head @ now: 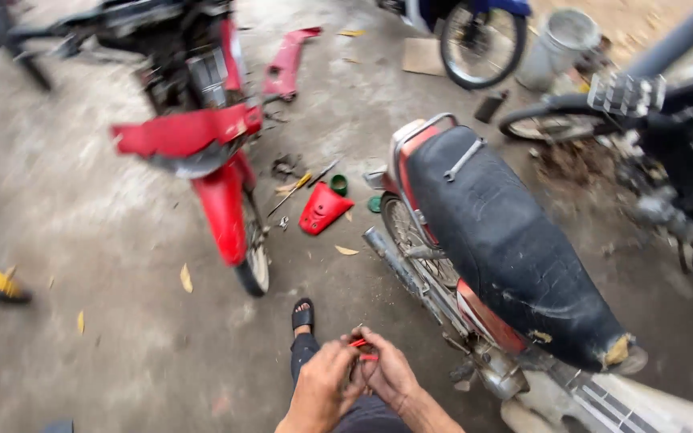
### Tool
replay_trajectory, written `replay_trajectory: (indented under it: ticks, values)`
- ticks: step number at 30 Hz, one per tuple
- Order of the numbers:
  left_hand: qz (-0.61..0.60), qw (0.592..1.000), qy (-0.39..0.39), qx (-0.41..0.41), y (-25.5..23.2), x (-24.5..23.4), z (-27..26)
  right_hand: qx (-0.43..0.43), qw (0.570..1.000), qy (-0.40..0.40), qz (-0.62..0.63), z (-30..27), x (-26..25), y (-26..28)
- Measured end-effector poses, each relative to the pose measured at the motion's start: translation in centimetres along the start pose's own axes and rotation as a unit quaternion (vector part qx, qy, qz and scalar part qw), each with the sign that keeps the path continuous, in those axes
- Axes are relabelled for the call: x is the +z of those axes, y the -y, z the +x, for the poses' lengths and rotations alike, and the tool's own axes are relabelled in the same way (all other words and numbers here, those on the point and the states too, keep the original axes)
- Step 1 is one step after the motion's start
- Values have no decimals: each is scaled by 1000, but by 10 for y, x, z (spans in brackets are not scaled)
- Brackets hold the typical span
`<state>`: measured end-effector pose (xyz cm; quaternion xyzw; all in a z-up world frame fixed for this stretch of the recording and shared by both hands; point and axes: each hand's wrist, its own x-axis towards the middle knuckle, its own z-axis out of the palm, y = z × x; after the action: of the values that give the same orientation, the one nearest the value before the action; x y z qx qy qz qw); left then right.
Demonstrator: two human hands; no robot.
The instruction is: The person works on the wiring of a red motorcycle, focusing on the area beneath the handlebars and instrument cluster. They use a red-handled tool to strip wire insulation and then connect the exposed wires by hand.
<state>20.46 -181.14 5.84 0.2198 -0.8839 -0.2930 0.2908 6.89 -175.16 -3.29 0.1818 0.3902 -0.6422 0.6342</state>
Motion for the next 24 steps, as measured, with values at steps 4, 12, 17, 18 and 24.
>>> replay_trajectory:
  ticks: [4,12,17,18,24]
  values:
    - [-167,977,71,-108,88,6,108,-139,986,-71,52,86,-36,33]
    - [-120,949,227,-183,185,131,322,-314,904,-271,108,91,-50,114]
    - [-71,951,261,-149,201,244,420,-312,900,-289,97,89,-33,186]
    - [-46,948,274,-155,199,260,438,-306,898,-299,105,93,-31,203]
    - [101,957,270,-38,212,321,451,-283,925,-243,78,125,-32,294]
